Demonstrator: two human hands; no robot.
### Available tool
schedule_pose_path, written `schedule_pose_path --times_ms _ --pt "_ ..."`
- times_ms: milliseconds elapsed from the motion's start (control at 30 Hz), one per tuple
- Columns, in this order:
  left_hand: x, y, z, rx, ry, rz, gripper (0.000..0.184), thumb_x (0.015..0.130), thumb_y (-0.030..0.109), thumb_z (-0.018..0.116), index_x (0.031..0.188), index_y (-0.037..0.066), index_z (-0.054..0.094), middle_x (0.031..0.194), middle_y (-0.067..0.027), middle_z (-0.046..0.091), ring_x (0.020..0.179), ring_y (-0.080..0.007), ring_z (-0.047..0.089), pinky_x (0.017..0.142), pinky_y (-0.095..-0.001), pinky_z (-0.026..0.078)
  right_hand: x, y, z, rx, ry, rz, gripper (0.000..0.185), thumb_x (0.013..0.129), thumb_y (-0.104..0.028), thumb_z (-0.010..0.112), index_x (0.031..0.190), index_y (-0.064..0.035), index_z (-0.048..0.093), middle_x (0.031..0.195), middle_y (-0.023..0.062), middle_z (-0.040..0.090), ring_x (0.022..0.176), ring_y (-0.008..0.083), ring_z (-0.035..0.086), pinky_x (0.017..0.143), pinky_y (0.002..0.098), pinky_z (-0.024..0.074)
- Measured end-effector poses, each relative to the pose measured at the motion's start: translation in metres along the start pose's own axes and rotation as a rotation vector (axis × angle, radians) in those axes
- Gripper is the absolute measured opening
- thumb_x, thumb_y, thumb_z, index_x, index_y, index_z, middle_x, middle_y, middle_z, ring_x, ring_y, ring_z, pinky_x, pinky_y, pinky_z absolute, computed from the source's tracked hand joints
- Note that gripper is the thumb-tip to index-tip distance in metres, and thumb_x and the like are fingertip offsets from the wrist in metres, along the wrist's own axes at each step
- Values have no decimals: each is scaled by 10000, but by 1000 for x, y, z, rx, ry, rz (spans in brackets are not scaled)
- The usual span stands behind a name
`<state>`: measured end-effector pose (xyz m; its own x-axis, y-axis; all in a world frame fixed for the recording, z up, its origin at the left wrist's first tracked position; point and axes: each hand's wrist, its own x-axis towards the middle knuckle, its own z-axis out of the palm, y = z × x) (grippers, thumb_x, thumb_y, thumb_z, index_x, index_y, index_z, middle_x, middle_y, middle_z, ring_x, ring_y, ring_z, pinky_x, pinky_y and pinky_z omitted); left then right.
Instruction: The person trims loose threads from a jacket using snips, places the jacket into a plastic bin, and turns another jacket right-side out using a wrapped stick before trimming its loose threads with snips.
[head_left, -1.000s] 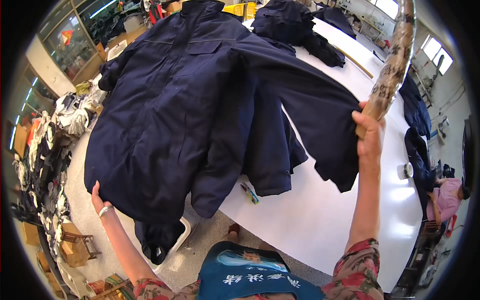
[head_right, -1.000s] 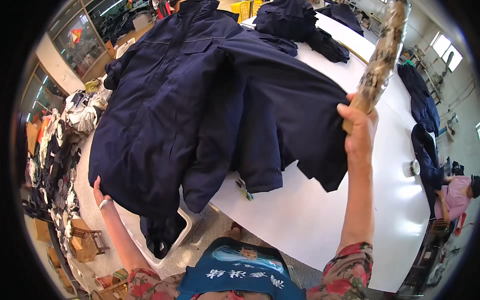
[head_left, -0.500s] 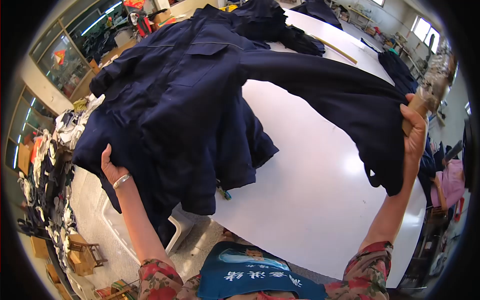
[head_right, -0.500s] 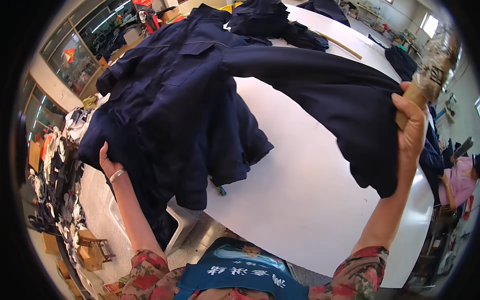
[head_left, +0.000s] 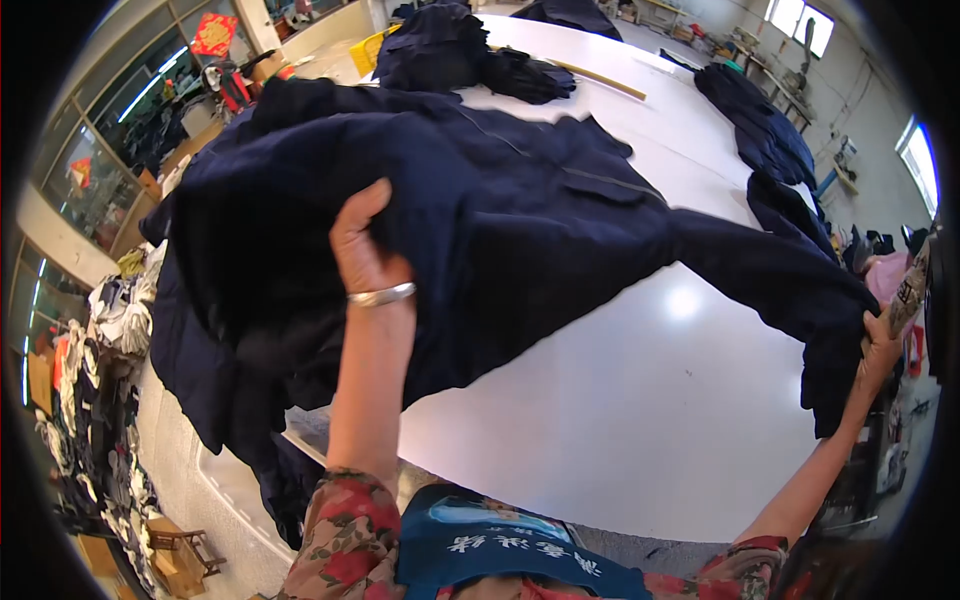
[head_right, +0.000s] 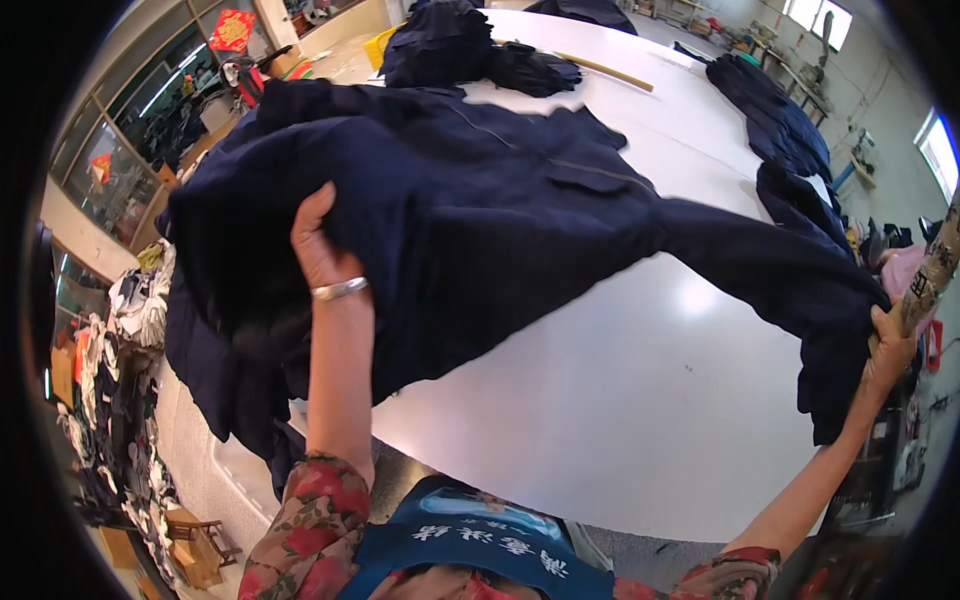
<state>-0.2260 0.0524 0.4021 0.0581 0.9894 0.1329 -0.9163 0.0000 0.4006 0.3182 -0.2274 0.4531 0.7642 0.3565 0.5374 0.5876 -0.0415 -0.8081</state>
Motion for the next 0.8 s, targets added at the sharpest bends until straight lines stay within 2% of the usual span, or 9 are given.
schedule_pose_path --times_ms 133,333,400,433,567,600,667,733,800 --pt "4 -79 7 -215 -88 -294 204 724 29 606 924 -11 622 897 -113 659 834 -259 649 805 -369 540 33 76 -54 -44 121 -14 384 689 -7 667 1064 24 592 872 23 581 700 76 525 639 202 428" --pt "-119 -211 -90 223 339 -637 213 744 36 596 947 -26 612 969 -129 646 915 -261 619 890 -383 494 12 141 -71 -526 170 -125 414 646 -47 655 1044 40 575 903 105 632 809 238 596 775 334 456" --pt "-186 -232 -135 294 552 -800 391 740 3 661 1092 -43 497 1052 -148 604 936 -309 605 865 -462 506 -12 148 -51 -502 129 -148 419 646 -59 646 1042 49 562 919 154 634 822 291 603 787 363 453" --pt "-213 -235 -149 263 649 -841 348 717 -5 693 1022 -30 527 1002 -150 611 908 -276 616 806 -412 531 -25 151 -41 -631 158 -161 410 653 -66 645 1038 40 555 928 173 632 844 323 604 797 382 453" --pt "-271 -254 -235 376 682 -771 497 732 36 711 1171 -2 483 1087 -148 591 961 -290 599 861 -446 506 -83 174 -7 -625 61 -8 475 641 7 684 1090 14 531 1002 160 587 953 332 563 880 378 424" --pt "-271 -255 -245 396 649 -723 516 733 39 713 1190 7 476 1097 -145 589 970 -293 596 863 -452 503 -99 175 4 -743 50 -204 513 639 34 690 1120 6 517 1090 165 556 1043 339 526 926 379 402" --pt "-266 -252 -248 424 635 -742 516 736 43 711 1196 12 478 1106 -139 587 975 -295 594 862 -461 503 -137 149 28 -781 -27 -207 352 700 -11 662 1023 -8 523 1065 160 557 1008 351 533 876 411 419" --pt "-255 -246 -244 472 602 -787 501 752 71 705 1198 27 482 1126 -126 583 978 -302 595 853 -469 505 -176 140 45 -739 -237 -121 221 701 -46 671 879 -37 539 845 145 581 826 355 571 717 424 449" --pt "-245 -239 -250 447 568 -844 496 762 121 712 1198 47 489 1123 -102 590 978 -297 600 847 -461 507 -221 159 56 -665 -347 -52 192 692 -66 674 798 -42 516 771 170 580 754 392 571 657 456 434"
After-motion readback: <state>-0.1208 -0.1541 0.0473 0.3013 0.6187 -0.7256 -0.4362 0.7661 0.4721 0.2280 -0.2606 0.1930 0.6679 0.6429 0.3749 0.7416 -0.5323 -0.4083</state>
